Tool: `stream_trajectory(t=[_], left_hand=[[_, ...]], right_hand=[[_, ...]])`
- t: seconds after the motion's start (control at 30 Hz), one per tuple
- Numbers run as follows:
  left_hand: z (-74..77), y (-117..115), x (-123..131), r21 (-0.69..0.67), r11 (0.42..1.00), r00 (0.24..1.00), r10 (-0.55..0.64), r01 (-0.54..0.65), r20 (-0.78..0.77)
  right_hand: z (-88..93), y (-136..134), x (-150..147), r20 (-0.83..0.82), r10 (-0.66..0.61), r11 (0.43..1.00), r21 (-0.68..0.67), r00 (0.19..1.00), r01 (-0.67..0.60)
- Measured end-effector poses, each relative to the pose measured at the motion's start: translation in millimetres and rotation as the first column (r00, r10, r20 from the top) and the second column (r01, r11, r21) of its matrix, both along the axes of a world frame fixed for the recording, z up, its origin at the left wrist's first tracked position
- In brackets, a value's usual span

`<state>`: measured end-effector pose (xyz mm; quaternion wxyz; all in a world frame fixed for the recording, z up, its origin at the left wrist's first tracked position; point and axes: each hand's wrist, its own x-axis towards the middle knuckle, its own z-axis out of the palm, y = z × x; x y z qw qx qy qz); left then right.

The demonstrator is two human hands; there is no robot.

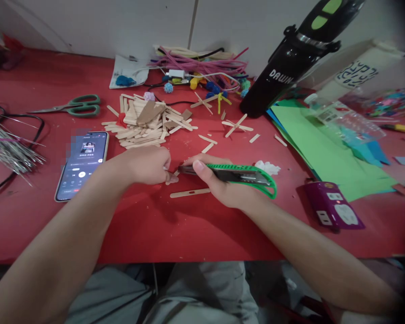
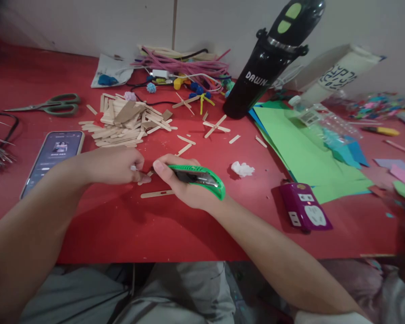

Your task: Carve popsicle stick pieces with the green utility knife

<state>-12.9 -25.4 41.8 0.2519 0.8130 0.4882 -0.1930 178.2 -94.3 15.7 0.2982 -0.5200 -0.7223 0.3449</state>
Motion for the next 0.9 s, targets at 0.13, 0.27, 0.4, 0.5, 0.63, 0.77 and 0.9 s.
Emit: stream_trajectory(t=[0.13, 0.27, 0.4, 0.5, 0.63, 0.77, 0.9], left_hand=[[-1.1, 0.4, -0.1, 0.0, 1.0, 1.0, 0.01, -0.01, 0.019], [-1.7, 0.7, 0.3, -0.006, 1.0, 1.0, 0.004, -0.004, 0.015], [-1.3, 0.8, 0.2, -0.009, 1.0, 1.0, 0.003, -0.003, 0.01], [-0.7, 0.9, -0.5, -0.021, 1.0, 1.0, -0.003, 0.003, 0.03], [-0.9, 0.9, -1.7, -0.019, 1.0, 0.999, -0.011, 0.012, 0.044], [-1.7, 0.9, -2.2, -0.022, 0.999, 0.998, -0.025, 0.026, 0.05], [-0.4, 0.9, -1.9, -0.023, 1.0, 0.999, -0.018, 0.019, 0.049]], right_hand=[[0.2, 0.7, 0.6, 0.01, 0.016, 1.0, 0.009, 1.0, -0.016], [-1.1, 1.1, 0.8, 0.009, 0.024, 1.0, 0.018, 1.0, -0.024], [-1.4, 0.0, -0.1, 0.001, 0.007, 1.0, 0.018, 1.0, -0.007], [-1.1, -0.2, -0.4, -0.006, 0.015, 1.0, 0.017, 1.0, -0.015], [-0.7, 0.0, 0.1, -0.016, 0.025, 1.0, 0.001, 1.0, -0.025], [-1.2, 0.0, 0.5, -0.023, 0.029, 1.0, -0.011, 0.999, -0.029], [0.7, 0.4, 1.4, -0.02, 0.042, 0.999, -0.018, 0.999, -0.042]])
